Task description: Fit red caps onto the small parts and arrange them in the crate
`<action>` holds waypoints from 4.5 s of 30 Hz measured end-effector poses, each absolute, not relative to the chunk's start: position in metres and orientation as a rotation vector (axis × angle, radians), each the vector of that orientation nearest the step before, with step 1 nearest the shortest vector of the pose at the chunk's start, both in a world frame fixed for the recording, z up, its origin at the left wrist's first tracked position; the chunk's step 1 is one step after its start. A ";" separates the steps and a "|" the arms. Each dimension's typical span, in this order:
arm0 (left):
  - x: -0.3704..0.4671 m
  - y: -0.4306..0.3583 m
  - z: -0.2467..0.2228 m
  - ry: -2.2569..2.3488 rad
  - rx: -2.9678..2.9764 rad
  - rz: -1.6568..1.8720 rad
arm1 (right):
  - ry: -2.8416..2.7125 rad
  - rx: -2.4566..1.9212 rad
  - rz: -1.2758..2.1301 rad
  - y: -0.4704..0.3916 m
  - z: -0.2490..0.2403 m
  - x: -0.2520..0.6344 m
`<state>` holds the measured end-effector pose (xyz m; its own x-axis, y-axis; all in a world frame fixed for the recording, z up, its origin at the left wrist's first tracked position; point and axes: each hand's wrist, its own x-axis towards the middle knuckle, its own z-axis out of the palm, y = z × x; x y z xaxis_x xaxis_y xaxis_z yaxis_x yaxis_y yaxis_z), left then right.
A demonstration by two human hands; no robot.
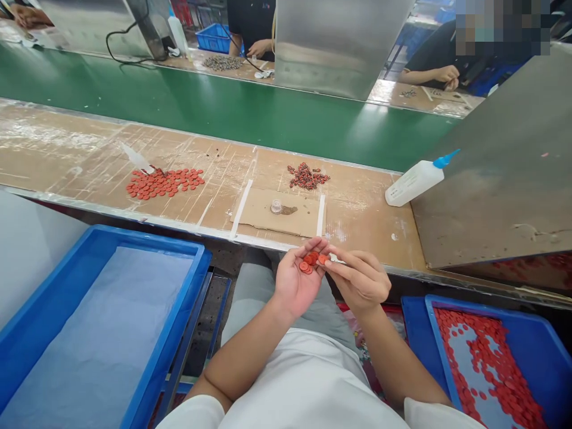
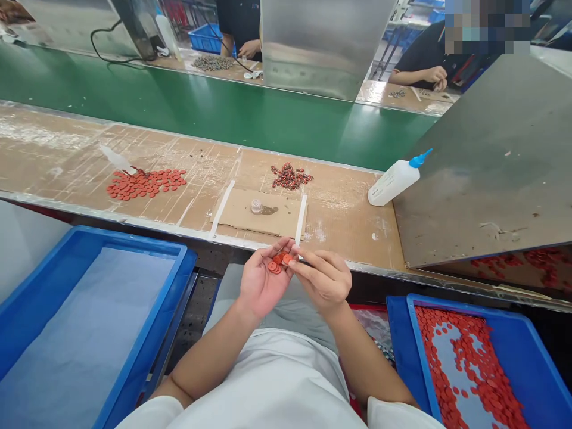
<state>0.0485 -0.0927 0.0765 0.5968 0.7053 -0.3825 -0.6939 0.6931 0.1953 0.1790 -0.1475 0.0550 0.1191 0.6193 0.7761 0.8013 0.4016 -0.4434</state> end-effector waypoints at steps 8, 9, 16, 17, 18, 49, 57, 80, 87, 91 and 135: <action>0.047 -0.099 0.070 0.467 0.141 0.745 | -1.599 -1.301 -0.550 -0.137 0.060 0.184; 0.046 -0.099 0.068 0.470 0.154 0.755 | -1.610 -1.312 -0.519 -0.135 0.057 0.184; 0.041 -0.092 0.056 0.521 0.118 0.846 | -1.692 -1.309 -0.309 -0.119 0.046 0.183; 0.040 -0.090 0.055 0.532 0.114 0.868 | -1.709 -1.296 -0.282 -0.114 0.047 0.181; 0.038 -0.088 0.054 0.543 0.107 0.889 | -1.725 -1.281 -0.256 -0.110 0.047 0.180; -0.031 -0.049 0.017 0.794 -0.007 1.227 | -2.103 -2.084 0.347 0.237 0.022 0.246; -0.042 -0.042 0.016 0.838 0.014 1.282 | -2.176 -2.146 0.338 0.257 0.026 0.238; -0.034 -0.052 0.021 0.856 0.068 1.301 | -2.367 -1.984 0.336 0.257 0.020 0.260; -0.034 -0.052 0.021 0.832 0.072 1.315 | -2.206 -1.876 0.381 0.234 0.034 0.252; -0.034 -0.043 0.018 0.783 0.097 1.318 | -1.548 -1.497 0.906 0.184 0.033 0.256; 0.007 0.044 -0.003 0.642 0.303 1.404 | -1.605 -1.338 0.369 0.074 -0.016 0.173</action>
<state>0.0074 0.0443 -0.0030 0.0348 0.9711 -0.2361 -0.8137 0.1647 0.5574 0.1728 0.0745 -0.0156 0.0825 0.8748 0.4773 0.5787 0.3479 -0.7376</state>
